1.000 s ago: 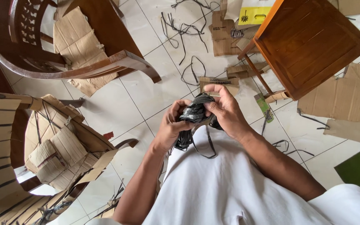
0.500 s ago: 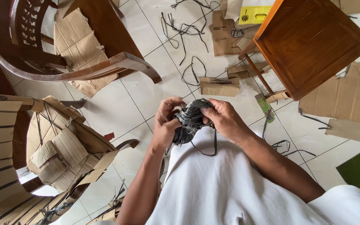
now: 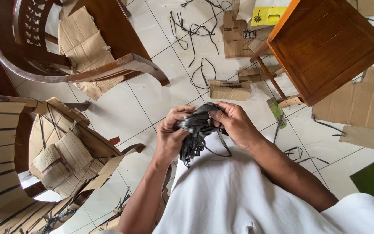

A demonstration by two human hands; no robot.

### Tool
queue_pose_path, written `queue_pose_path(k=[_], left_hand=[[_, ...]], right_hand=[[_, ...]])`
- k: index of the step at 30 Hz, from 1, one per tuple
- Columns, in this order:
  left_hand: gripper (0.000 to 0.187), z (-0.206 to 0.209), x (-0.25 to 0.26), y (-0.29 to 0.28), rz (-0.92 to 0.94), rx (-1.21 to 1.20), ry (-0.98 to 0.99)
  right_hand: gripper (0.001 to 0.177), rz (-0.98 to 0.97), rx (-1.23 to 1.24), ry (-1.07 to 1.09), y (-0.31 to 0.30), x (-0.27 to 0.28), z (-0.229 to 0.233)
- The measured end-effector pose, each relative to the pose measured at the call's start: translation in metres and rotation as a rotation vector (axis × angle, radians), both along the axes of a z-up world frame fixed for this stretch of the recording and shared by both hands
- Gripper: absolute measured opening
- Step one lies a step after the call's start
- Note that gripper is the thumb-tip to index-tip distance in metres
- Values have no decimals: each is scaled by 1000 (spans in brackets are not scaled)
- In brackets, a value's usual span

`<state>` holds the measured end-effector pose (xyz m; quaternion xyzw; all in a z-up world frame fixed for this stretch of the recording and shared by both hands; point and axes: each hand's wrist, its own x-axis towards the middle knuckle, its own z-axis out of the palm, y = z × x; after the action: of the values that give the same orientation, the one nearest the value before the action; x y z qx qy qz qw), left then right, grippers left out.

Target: Packing a wooden chair using cardboard sheets and plastic straps

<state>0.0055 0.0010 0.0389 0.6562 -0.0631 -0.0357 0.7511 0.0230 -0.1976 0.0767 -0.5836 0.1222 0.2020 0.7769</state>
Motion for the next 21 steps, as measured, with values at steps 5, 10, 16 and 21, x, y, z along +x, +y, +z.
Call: queue_pose_path(k=[5, 10, 16, 21], left_hand=[[31, -9, -12, 5, 256, -615, 476], [33, -28, 2, 12, 290, -770, 556], [43, -58, 4, 10, 380, -630, 762], [80, -135, -14, 37, 275, -26, 931]], right_hand=[[7, -119, 149, 108, -3, 3, -33], [11, -185, 232, 80, -6, 1, -29], [14, -207, 426, -28, -19, 8, -35], [21, -209, 116, -98, -31, 22, -28]])
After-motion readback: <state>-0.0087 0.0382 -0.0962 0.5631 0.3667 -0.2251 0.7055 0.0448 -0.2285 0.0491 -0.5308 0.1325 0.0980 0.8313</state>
